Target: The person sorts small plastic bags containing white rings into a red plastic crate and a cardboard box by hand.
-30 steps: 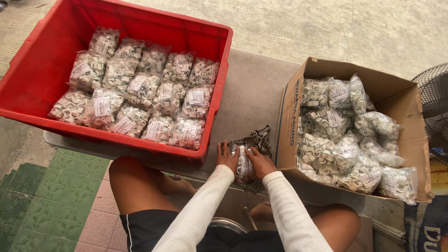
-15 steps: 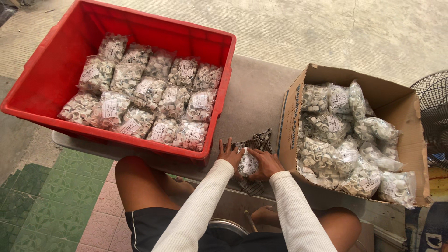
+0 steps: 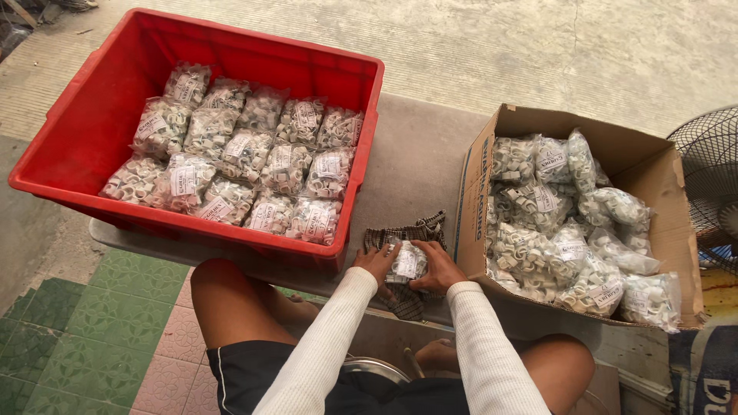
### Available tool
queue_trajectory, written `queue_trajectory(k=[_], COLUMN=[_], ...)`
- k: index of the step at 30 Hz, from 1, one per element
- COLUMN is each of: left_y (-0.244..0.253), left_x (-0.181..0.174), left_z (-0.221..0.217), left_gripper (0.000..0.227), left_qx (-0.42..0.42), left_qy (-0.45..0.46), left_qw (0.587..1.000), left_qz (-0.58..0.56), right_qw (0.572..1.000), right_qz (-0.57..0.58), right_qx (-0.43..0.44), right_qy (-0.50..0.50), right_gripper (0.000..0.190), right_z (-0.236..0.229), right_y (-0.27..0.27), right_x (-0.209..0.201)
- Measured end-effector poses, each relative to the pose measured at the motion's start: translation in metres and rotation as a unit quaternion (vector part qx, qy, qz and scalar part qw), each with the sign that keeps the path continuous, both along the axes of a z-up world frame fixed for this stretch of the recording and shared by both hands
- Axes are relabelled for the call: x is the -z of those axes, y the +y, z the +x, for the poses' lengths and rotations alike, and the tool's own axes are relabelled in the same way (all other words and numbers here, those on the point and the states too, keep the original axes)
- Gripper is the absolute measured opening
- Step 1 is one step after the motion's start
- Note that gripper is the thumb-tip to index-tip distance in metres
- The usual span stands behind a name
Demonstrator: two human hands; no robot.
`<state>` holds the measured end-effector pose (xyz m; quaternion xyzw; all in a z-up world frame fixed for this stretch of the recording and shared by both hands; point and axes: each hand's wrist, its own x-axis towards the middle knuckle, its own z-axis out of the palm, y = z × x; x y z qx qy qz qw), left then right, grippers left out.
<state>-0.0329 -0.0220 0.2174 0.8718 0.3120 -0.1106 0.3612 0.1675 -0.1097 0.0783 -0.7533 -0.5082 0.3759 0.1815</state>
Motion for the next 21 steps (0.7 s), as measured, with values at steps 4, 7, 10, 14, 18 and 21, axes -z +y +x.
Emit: queue_trajectory(k=[4, 7, 10, 14, 18, 21], left_y=[0.013, 0.015, 0.011, 0.004, 0.006, 0.012], left_x=[0.121, 0.135, 0.106, 0.065, 0.062, 0.092], left_z=[0.025, 0.032, 0.033, 0.030, 0.038, 0.046], left_gripper=[0.087, 0.103, 0.106, 0.079, 0.068, 0.064], left_qx=[0.068, 0.068, 0.078, 0.074, 0.080, 0.077], left_qy=[0.041, 0.109, 0.146, 0.179, 0.200, 0.187], left_qw=[0.980, 0.982, 0.976, 0.972, 0.963, 0.965], left_qz=[0.184, 0.138, 0.143, 0.137, 0.164, 0.166], right_qw=[0.999, 0.999, 0.998, 0.995, 0.989, 0.987], right_qz=[0.005, -0.008, -0.028, -0.076, -0.092, -0.093], right_qx=[-0.018, -0.026, -0.039, -0.046, -0.072, -0.088], right_qy=[-0.026, -0.037, -0.043, -0.052, -0.089, -0.100], right_gripper=[0.112, 0.124, 0.133, 0.137, 0.135, 0.133], right_z=[-0.004, -0.015, -0.020, -0.021, -0.016, -0.017], right_y=[0.003, 0.001, 0.005, 0.011, 0.016, 0.017], right_x=[0.003, -0.014, -0.032, -0.040, -0.027, -0.024])
